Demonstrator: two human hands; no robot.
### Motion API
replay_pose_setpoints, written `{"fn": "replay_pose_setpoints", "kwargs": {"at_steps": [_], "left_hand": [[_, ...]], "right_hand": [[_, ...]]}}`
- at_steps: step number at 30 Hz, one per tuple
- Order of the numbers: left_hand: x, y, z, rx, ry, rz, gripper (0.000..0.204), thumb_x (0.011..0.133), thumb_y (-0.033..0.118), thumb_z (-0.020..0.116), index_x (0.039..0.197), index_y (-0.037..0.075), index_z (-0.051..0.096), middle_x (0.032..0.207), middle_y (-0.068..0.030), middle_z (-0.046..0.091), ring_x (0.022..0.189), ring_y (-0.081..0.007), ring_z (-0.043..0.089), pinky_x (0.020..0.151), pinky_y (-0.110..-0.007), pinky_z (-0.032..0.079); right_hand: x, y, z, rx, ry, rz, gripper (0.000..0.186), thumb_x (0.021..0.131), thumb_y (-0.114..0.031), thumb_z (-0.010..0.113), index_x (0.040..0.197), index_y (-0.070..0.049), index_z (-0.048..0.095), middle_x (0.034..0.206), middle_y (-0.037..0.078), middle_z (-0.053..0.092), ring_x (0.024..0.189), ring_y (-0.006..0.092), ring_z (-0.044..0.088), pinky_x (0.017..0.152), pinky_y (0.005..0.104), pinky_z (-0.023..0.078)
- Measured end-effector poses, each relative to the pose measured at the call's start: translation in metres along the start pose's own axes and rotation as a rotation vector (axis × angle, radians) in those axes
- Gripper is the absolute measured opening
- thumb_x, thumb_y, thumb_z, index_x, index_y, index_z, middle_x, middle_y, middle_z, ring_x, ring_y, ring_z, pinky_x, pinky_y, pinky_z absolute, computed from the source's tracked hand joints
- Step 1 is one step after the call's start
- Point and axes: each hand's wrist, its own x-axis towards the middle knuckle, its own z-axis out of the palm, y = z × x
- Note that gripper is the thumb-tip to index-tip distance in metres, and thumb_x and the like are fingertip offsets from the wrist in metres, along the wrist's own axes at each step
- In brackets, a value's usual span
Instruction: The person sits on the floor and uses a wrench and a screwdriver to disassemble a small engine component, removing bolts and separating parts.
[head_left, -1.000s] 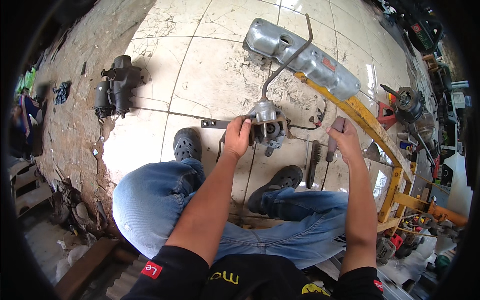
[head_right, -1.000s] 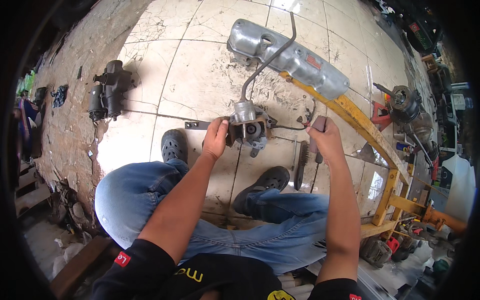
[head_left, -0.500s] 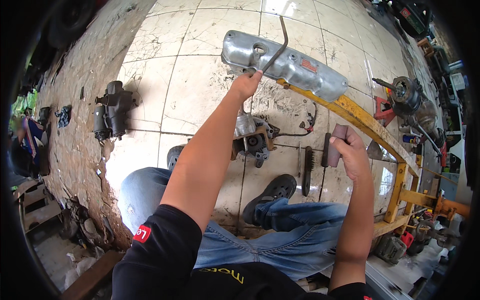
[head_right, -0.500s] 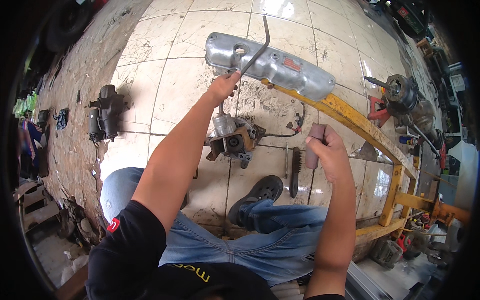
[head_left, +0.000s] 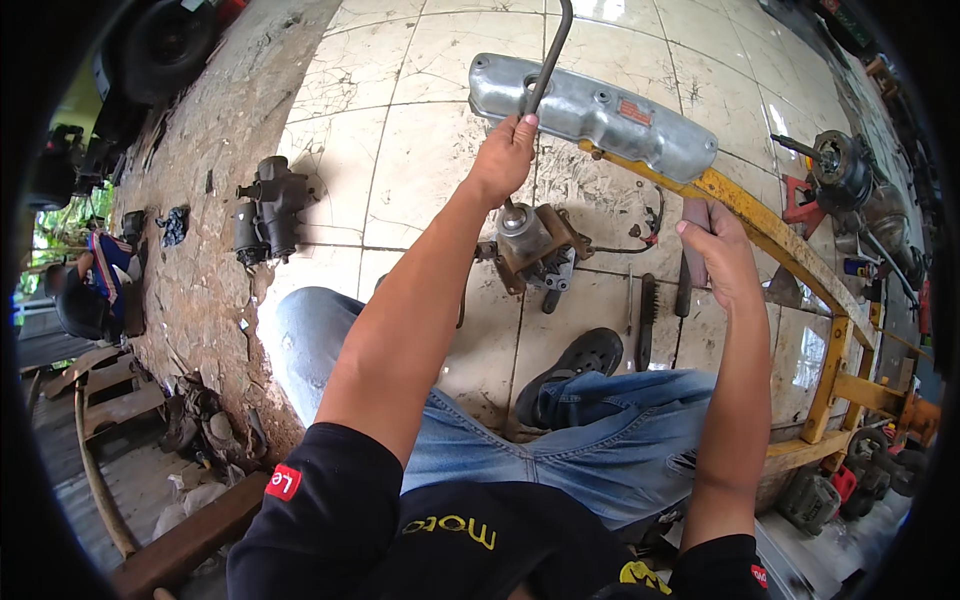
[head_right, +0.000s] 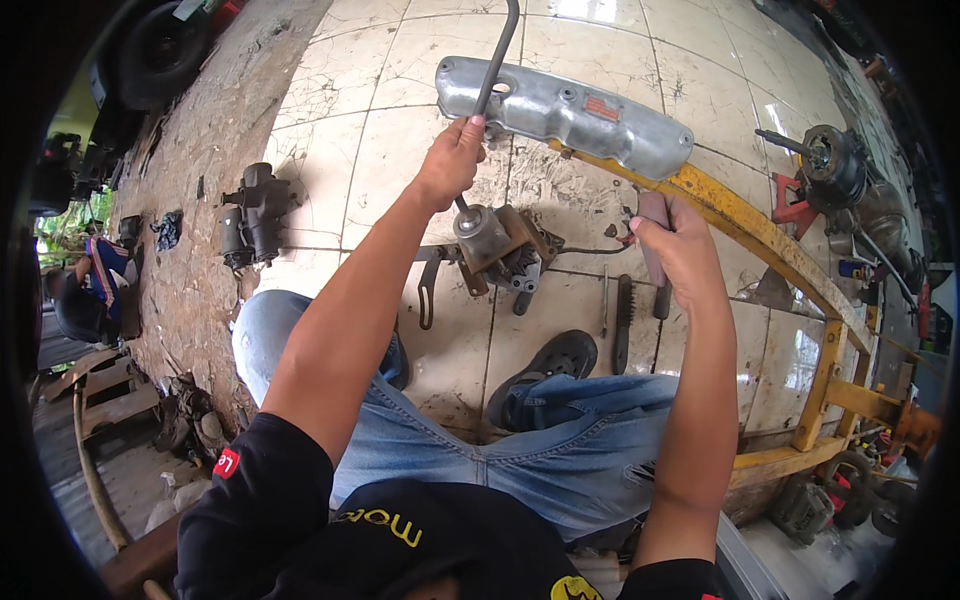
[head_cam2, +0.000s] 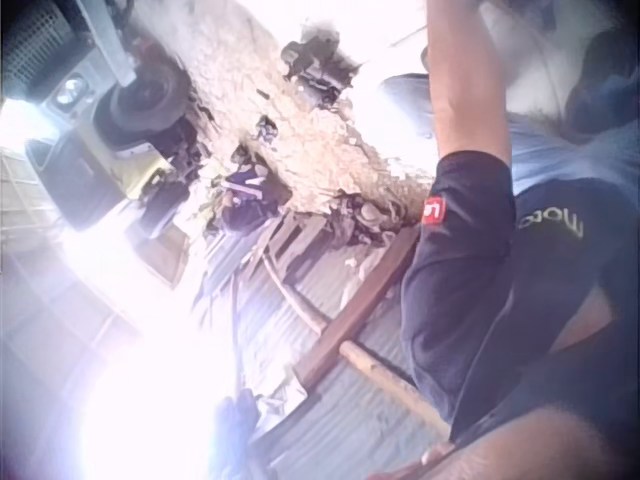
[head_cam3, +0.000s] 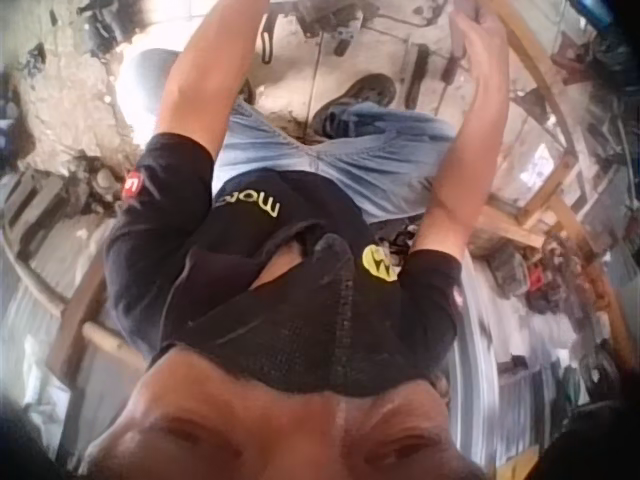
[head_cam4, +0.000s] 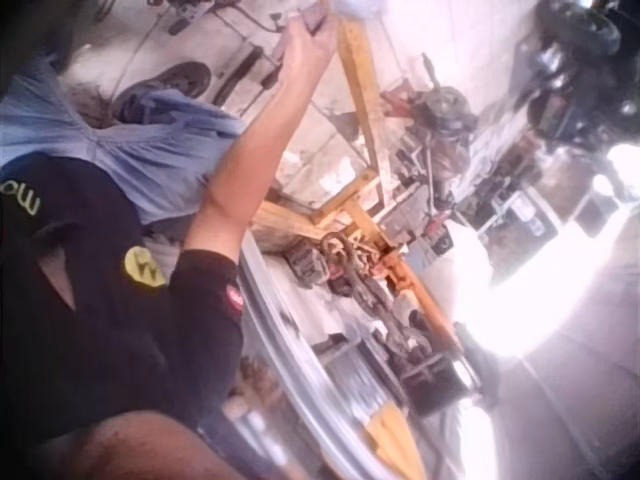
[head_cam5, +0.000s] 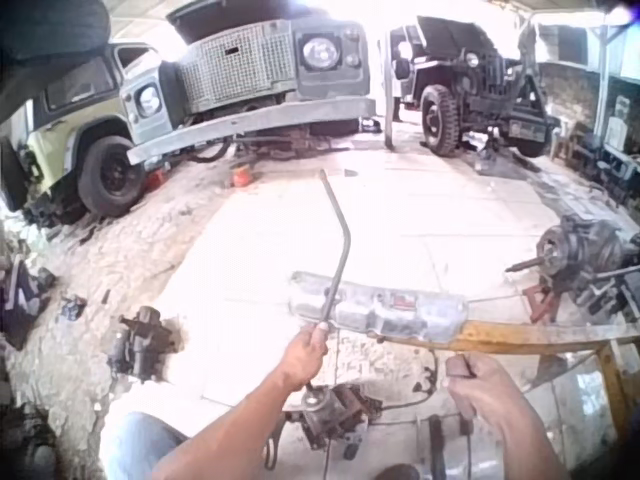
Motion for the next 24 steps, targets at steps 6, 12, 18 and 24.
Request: {"fn": "replay_pose_setpoints", "kwargs": {"at_steps": [6, 12, 18, 24], "left_hand": [[-0.028, 0.026, -0.002, 0.056, -0.049, 0.107, 0.045, 0.104, 0.045, 0.042, 0.105, 0.001, 0.054, 0.076, -0.0065, 0.057, 0.074, -0.0185, 0.055, 0.071, -0.037, 0.047], [-0.030, 0.036, -0.033, 0.058, -0.269, -0.014, 0.054, 0.097, 0.055, 0.051, 0.102, 0.001, 0.054, 0.077, -0.0065, 0.056, 0.065, -0.0137, 0.053, 0.058, -0.031, 0.047], [-0.041, 0.090, -0.051, -0.072, -0.112, 0.089, 0.064, 0.095, 0.062, 0.050, 0.097, -0.001, 0.058, 0.081, -0.0086, 0.059, 0.071, -0.0154, 0.055, 0.063, -0.032, 0.048], [-0.068, 0.079, -0.054, -0.100, 0.077, 0.201, 0.073, 0.091, 0.071, 0.048, 0.076, 0.000, 0.056, 0.070, -0.0077, 0.056, 0.067, -0.0162, 0.051, 0.063, -0.034, 0.047]], "right_hand": [[-0.008, 0.022, -0.001, 0.172, -0.025, 0.087, 0.040, 0.084, -0.014, 0.067, 0.119, 0.001, 0.057, 0.103, 0.004, 0.060, 0.093, 0.0127, 0.054, 0.082, 0.0270, 0.044], [-0.017, 0.049, 0.044, 0.385, -0.055, 0.119, 0.041, 0.081, -0.013, 0.070, 0.118, 0.003, 0.061, 0.098, 0.005, 0.062, 0.090, 0.0145, 0.057, 0.082, 0.0279, 0.045], [-0.028, 0.059, 0.114, 0.292, 0.039, 0.064, 0.043, 0.081, -0.014, 0.071, 0.120, 0.005, 0.063, 0.099, 0.007, 0.065, 0.087, 0.0134, 0.058, 0.079, 0.0272, 0.046], [-0.036, 0.049, 0.175, 0.061, 0.148, -0.081, 0.039, 0.085, -0.014, 0.067, 0.119, 0.005, 0.064, 0.102, 0.010, 0.069, 0.092, 0.0149, 0.062, 0.084, 0.0288, 0.047]]}}
